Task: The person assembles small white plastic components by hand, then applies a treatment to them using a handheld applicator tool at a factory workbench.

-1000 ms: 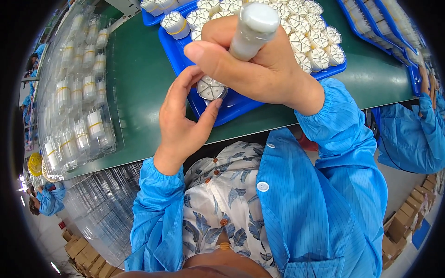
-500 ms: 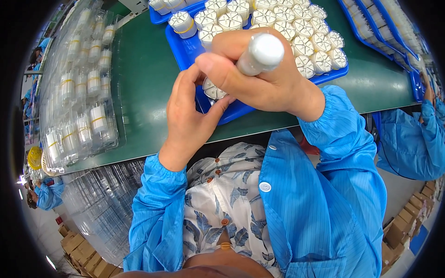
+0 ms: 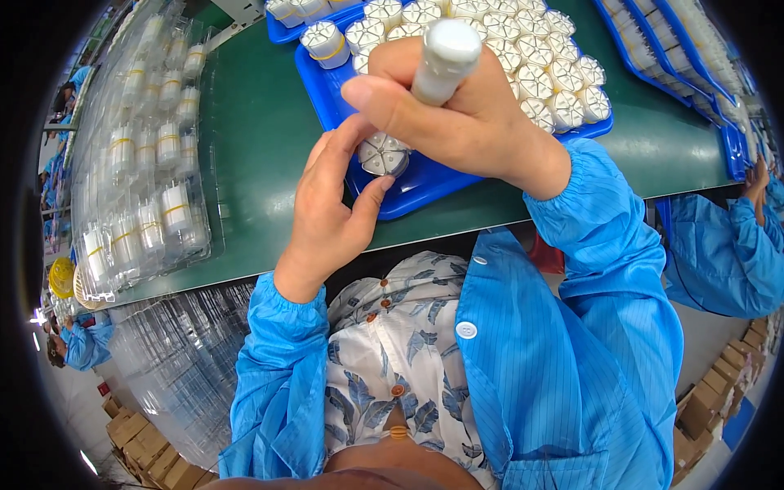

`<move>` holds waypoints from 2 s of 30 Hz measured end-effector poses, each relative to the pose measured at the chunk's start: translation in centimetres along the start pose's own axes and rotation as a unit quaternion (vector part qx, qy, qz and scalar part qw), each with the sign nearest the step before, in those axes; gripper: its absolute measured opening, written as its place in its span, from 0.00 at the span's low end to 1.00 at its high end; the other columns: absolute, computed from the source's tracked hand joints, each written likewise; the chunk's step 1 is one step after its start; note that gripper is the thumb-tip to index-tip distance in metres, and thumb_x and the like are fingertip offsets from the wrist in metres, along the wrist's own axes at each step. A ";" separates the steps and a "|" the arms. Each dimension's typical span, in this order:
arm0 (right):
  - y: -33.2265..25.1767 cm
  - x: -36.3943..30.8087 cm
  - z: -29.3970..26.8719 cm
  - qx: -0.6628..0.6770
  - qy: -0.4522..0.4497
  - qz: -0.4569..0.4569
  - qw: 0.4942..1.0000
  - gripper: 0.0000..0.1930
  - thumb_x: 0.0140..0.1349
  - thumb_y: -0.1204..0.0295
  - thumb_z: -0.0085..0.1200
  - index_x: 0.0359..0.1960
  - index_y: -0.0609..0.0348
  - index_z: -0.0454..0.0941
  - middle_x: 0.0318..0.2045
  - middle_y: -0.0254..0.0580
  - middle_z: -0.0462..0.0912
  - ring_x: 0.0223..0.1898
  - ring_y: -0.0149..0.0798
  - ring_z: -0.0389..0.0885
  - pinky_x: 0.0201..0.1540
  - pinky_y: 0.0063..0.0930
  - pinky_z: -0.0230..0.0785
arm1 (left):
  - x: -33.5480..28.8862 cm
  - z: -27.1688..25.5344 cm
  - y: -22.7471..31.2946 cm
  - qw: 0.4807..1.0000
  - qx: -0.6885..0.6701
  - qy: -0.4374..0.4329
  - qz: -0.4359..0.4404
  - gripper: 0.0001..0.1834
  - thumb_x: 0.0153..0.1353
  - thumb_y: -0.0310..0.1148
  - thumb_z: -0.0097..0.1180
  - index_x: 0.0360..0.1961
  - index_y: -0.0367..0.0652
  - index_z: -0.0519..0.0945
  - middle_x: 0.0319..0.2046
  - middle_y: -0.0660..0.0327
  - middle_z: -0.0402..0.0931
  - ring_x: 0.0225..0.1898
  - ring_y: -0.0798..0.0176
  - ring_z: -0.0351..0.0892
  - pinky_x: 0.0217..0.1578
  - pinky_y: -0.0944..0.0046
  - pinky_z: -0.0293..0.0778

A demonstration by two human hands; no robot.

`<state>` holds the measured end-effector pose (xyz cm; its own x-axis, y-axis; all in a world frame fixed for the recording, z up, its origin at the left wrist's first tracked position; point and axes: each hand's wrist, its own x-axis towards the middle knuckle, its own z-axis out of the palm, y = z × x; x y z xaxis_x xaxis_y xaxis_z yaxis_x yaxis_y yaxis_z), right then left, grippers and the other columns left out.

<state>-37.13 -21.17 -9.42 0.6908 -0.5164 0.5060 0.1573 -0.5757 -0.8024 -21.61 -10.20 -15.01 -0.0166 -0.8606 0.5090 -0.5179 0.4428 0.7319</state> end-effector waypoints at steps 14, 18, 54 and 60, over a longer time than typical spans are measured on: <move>-4.0 -3.7 -0.6 0.096 0.152 -0.085 0.980 0.15 0.65 0.67 0.41 0.19 0.55 0.62 0.13 0.39 0.69 0.18 0.31 0.57 0.25 0.28 0.52 | -1.4 -6.5 3.2 0.806 -0.568 0.135 -0.095 0.30 0.58 0.30 0.62 0.60 0.39 0.64 0.56 0.44 0.69 0.54 0.43 0.76 0.52 0.45 0.76; -4.0 -4.9 0.6 0.044 0.124 -0.047 0.990 0.16 0.65 0.65 0.41 0.18 0.53 0.61 0.12 0.39 0.70 0.19 0.30 0.57 0.25 0.27 0.52 | -3.9 -13.4 6.2 0.857 -0.462 0.229 0.017 0.27 0.61 0.34 0.59 0.59 0.41 0.65 0.58 0.41 0.66 0.53 0.45 0.76 0.49 0.48 0.80; -2.3 -5.4 -3.1 -0.050 0.089 -0.036 0.994 0.13 0.66 0.69 0.43 0.22 0.57 0.69 0.18 0.40 0.76 0.18 0.34 0.66 0.21 0.30 0.58 | 3.4 -1.7 3.0 0.986 0.165 0.016 -0.001 0.32 0.43 0.28 0.72 0.52 0.38 0.74 0.38 0.54 0.74 0.38 0.56 0.76 0.37 0.62 0.75; -0.7 -4.1 -2.1 0.013 0.102 -0.006 0.995 0.12 0.61 0.75 0.56 0.20 0.64 0.72 0.15 0.39 0.70 0.16 0.30 0.67 0.17 0.27 0.54 | 1.3 1.0 1.3 0.995 0.073 -0.067 0.015 0.28 0.43 0.21 0.70 0.49 0.34 0.76 0.41 0.52 0.71 0.39 0.53 0.75 0.37 0.61 0.74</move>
<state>-41.55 -20.01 -10.30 0.5321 -0.6280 0.5678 0.1847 -0.5684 -0.8017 -23.16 -11.00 -13.85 -0.1425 -0.8780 0.4569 -0.6339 0.4354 0.6391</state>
